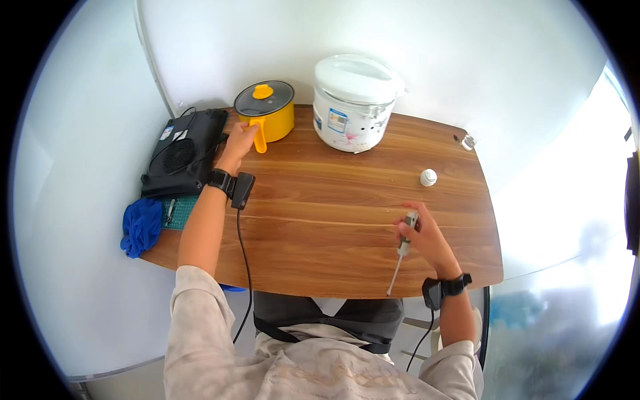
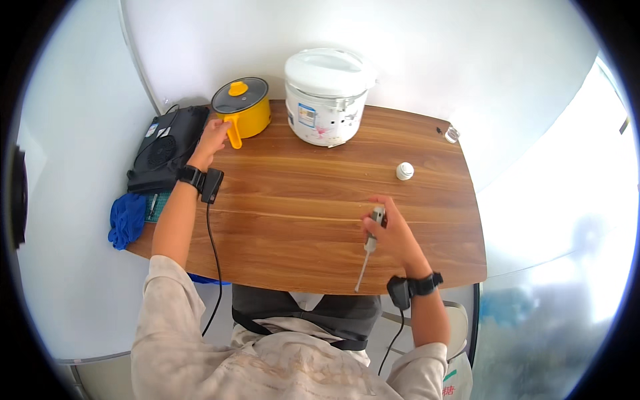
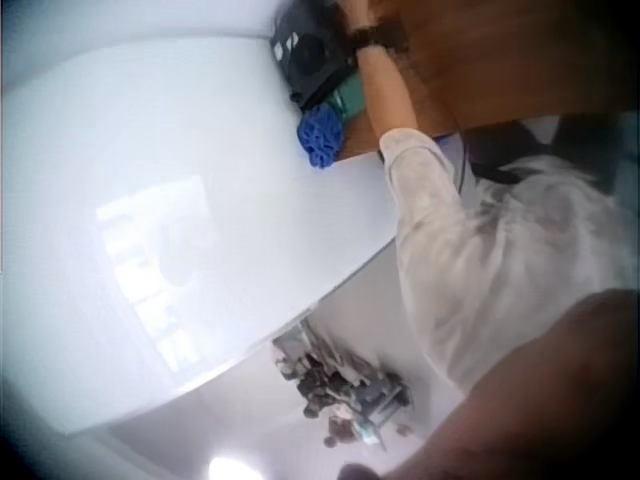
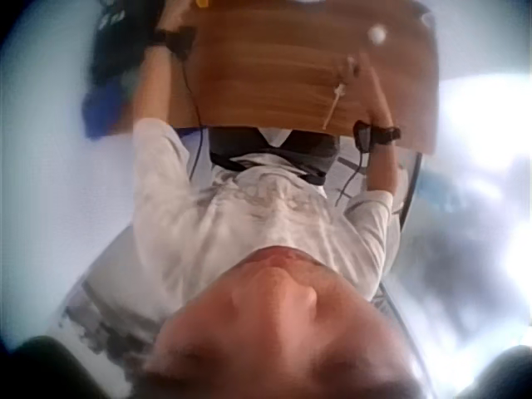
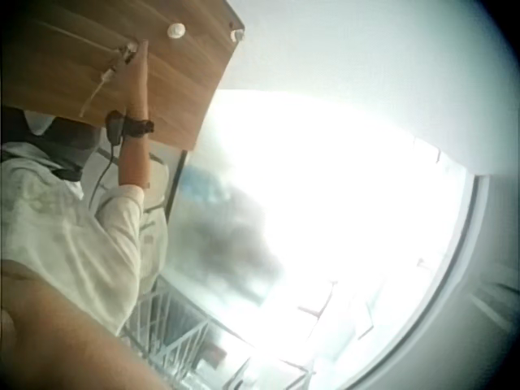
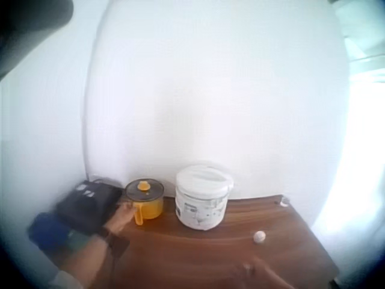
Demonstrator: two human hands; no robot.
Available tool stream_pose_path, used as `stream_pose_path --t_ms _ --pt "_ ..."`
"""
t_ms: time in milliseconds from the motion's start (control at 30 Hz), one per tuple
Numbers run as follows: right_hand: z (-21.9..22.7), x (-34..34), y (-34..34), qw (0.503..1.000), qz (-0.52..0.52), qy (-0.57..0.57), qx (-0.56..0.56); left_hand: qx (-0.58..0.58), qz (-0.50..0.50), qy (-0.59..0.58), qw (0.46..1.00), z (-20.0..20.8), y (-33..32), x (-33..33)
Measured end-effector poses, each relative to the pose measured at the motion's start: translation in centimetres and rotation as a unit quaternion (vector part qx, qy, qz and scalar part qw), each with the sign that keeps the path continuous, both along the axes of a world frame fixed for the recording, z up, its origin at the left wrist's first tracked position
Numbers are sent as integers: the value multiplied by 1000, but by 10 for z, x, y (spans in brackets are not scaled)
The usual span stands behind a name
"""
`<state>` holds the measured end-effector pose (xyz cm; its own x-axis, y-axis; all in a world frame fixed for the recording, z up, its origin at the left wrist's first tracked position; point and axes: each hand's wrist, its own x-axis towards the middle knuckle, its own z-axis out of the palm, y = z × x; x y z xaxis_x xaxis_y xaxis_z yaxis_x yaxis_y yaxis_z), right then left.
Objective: The person uses a screwdriver to remove screws from the underside of a black induction cooktop, then wipes its surface with a blue cloth. They flip the cooktop over, move it aside, and proceed to unscrew the bottom of a yellow pot, removing its base plate to expose internal components.
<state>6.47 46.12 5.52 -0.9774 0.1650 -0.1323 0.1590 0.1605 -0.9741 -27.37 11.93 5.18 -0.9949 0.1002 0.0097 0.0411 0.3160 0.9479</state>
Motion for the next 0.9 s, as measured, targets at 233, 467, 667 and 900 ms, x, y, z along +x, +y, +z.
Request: stream_pose_path --t_ms 233,467,667,900 --pt "-23 62 22 998 -29 -19 -59 6 106 22 994 -37 19 -46" --pt "-28 71 27 999 -15 -4 -52 51 -9 37 998 -45 27 -45" --pt "-25 85 27 997 -28 11 -66 144 1 42 989 -55 21 -42" --pt "-25 101 31 997 -44 10 -67 257 -49 66 963 -43 8 -3"
